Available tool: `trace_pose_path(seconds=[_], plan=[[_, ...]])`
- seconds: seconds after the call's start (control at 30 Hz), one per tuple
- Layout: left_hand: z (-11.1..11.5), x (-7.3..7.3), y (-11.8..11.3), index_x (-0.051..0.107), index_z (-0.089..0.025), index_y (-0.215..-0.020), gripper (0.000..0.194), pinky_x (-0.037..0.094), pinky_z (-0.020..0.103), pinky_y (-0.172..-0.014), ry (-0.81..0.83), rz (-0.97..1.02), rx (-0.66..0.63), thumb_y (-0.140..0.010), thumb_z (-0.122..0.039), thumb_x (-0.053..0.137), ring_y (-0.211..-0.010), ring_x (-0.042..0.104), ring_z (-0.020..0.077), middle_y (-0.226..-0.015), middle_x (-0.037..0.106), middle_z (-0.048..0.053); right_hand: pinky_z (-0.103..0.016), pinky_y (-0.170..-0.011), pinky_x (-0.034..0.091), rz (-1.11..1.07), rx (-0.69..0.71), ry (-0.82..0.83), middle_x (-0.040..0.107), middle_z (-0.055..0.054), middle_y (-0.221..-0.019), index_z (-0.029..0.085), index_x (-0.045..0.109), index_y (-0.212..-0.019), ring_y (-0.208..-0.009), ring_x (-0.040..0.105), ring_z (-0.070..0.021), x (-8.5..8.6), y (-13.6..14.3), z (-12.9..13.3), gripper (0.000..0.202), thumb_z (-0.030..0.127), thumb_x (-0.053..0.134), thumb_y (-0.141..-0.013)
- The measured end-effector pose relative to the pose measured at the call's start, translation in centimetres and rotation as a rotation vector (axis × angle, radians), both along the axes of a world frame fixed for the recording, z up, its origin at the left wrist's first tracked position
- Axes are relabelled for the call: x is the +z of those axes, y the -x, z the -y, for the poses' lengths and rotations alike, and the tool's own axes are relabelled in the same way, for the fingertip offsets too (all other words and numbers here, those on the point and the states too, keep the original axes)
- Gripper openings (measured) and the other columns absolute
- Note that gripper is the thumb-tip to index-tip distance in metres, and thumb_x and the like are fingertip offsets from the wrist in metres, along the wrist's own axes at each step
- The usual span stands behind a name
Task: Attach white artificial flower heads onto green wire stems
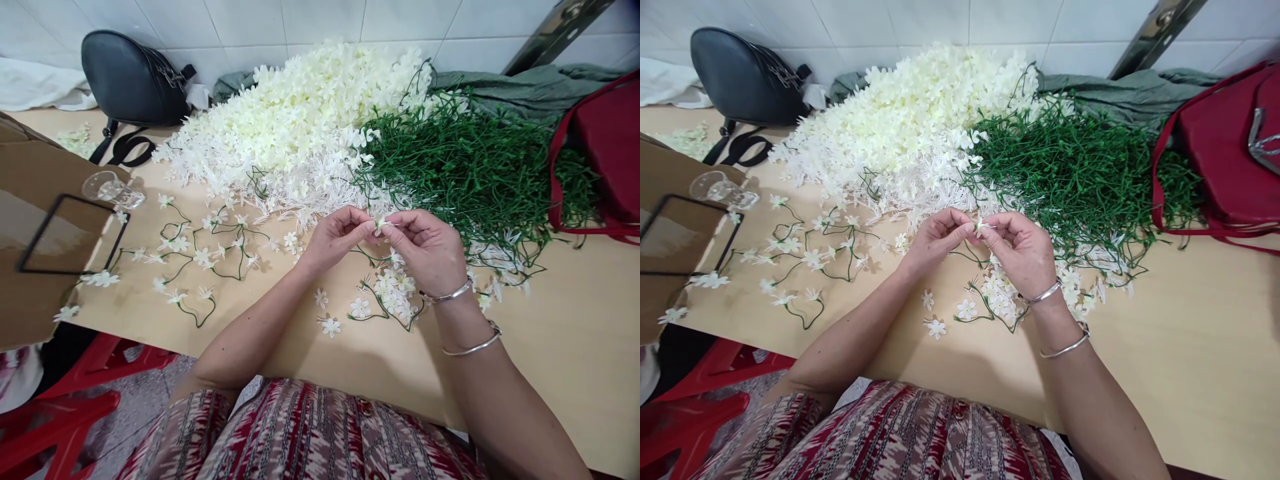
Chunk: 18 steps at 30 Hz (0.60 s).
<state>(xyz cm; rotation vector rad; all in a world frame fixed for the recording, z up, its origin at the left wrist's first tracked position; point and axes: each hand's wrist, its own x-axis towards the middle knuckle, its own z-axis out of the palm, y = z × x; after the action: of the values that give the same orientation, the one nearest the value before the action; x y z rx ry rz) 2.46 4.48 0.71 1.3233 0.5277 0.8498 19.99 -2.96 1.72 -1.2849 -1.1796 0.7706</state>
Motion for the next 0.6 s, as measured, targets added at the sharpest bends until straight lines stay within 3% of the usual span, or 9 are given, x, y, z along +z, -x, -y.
trace_pose_path(seconds=[0.33, 0.6], plan=[[0.0, -0.8, -0.2, 0.069, -0.018, -0.095, 0.055, 0.063, 0.035, -0.088, 0.009, 0.011, -0.003, -0.091, -0.069, 0.086, -0.083, 0.079, 0.0175, -0.086, 0.080, 0.005, -0.039, -0.075, 0.060, 0.210, -0.080, -0.001, 0.082, -0.001, -0.085, 0.026, 0.077, -0.091, -0.075, 0.076, -0.0219, -0.2, 0.3, 0.3, 0.011, 0.037, 0.076, -0.094], [0.1, -1.0, -0.2, 0.070, -0.019, -0.093, 0.053, 0.063, 0.035, -0.086, 0.002, -0.018, 0.032, -0.092, -0.070, 0.084, -0.079, 0.075, 0.0158, -0.082, 0.076, 0.002, -0.039, -0.077, 0.060, 0.204, -0.057, -0.033, 0.080, 0.000, -0.082, 0.027, 0.073, -0.093, -0.075, 0.076, -0.0218, -0.4, 1.0, 0.1, 0.010, 0.035, 0.073, -0.098]])
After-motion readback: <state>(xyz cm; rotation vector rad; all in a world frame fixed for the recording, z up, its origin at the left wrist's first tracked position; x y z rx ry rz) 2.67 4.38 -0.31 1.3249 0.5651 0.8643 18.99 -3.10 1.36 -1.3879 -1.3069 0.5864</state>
